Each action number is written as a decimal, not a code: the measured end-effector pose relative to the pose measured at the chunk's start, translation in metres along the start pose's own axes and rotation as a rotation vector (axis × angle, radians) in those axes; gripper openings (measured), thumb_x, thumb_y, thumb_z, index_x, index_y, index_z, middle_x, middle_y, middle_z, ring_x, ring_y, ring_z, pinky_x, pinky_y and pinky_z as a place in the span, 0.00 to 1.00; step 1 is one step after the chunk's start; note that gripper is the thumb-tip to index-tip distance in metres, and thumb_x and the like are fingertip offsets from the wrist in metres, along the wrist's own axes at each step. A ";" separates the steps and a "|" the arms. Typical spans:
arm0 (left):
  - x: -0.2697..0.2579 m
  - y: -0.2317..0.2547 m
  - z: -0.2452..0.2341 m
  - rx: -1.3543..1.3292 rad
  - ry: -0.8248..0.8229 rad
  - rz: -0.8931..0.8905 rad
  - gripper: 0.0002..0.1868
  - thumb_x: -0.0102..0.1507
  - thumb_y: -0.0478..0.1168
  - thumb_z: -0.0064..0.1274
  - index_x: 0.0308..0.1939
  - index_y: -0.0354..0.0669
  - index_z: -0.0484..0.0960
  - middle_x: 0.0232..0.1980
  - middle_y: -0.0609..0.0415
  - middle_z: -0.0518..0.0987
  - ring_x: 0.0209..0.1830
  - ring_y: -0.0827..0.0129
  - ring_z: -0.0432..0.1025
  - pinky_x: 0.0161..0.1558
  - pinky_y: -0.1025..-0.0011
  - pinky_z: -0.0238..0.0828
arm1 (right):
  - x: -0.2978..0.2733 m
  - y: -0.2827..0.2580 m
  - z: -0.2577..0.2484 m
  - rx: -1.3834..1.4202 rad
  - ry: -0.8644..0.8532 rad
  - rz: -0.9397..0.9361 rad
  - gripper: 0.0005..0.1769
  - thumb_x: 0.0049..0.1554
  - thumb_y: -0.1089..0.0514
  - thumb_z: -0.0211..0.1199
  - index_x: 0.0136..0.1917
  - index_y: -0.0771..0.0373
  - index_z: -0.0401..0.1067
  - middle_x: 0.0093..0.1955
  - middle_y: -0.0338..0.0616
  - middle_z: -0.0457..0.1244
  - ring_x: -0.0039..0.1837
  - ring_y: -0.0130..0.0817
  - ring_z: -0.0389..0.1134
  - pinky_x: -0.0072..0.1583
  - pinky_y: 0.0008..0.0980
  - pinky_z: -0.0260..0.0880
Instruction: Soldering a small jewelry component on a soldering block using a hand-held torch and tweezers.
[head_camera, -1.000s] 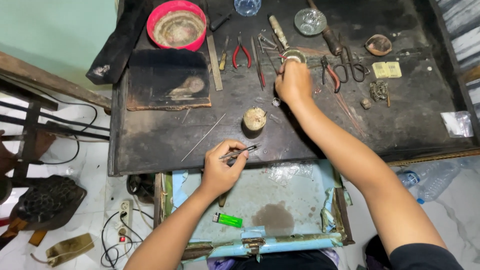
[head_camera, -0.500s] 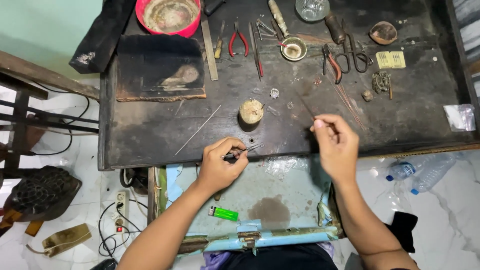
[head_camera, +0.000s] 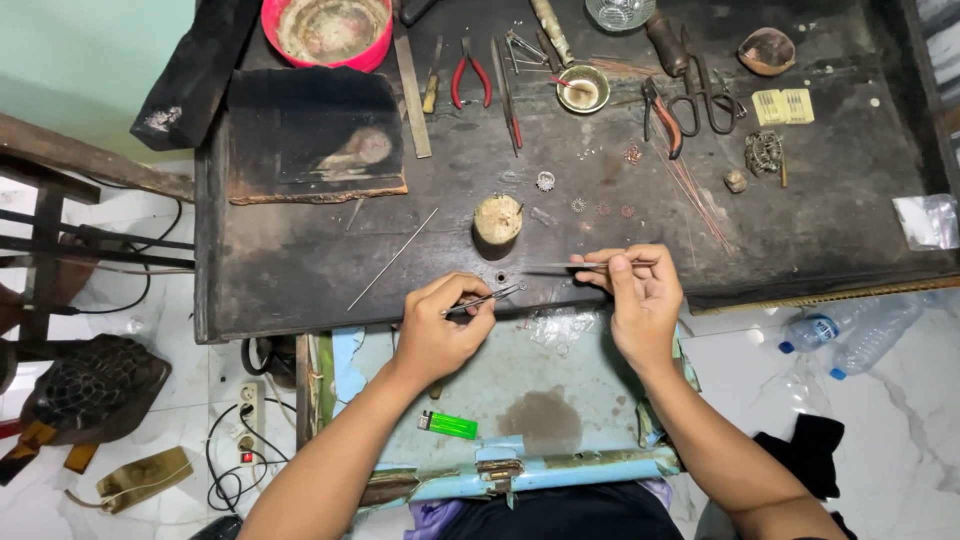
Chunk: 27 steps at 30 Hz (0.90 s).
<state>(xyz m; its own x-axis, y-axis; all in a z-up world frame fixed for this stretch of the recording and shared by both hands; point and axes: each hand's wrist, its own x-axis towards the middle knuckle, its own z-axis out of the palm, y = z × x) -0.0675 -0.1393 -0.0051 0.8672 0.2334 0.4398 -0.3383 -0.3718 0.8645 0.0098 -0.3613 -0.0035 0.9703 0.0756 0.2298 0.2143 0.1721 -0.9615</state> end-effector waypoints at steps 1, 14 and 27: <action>0.000 0.001 -0.001 0.003 -0.006 0.000 0.05 0.55 0.29 0.64 0.31 0.40 0.84 0.29 0.49 0.84 0.21 0.61 0.77 0.28 0.68 0.77 | 0.000 0.000 0.000 0.017 -0.002 0.018 0.06 0.70 0.62 0.50 0.53 0.68 0.57 0.49 0.61 0.68 0.53 0.52 0.76 0.54 0.40 0.81; 0.007 0.004 -0.006 -0.023 -0.045 -0.012 0.04 0.55 0.29 0.64 0.32 0.39 0.85 0.30 0.48 0.85 0.23 0.60 0.79 0.30 0.69 0.78 | 0.004 0.017 -0.004 -0.002 -0.100 0.000 0.05 0.71 0.64 0.46 0.55 0.67 0.53 0.45 0.57 0.64 0.48 0.54 0.77 0.51 0.40 0.83; 0.010 0.006 -0.011 -0.031 -0.073 -0.044 0.04 0.55 0.29 0.64 0.32 0.39 0.86 0.31 0.48 0.86 0.23 0.60 0.79 0.30 0.68 0.78 | 0.002 0.021 -0.001 -0.038 -0.109 -0.010 0.06 0.70 0.64 0.48 0.54 0.69 0.54 0.44 0.59 0.64 0.47 0.53 0.76 0.50 0.42 0.83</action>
<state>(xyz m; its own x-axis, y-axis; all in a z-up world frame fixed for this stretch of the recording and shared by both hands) -0.0646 -0.1296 0.0076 0.9055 0.1821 0.3834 -0.3095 -0.3347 0.8900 0.0167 -0.3589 -0.0231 0.9506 0.1811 0.2522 0.2298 0.1362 -0.9637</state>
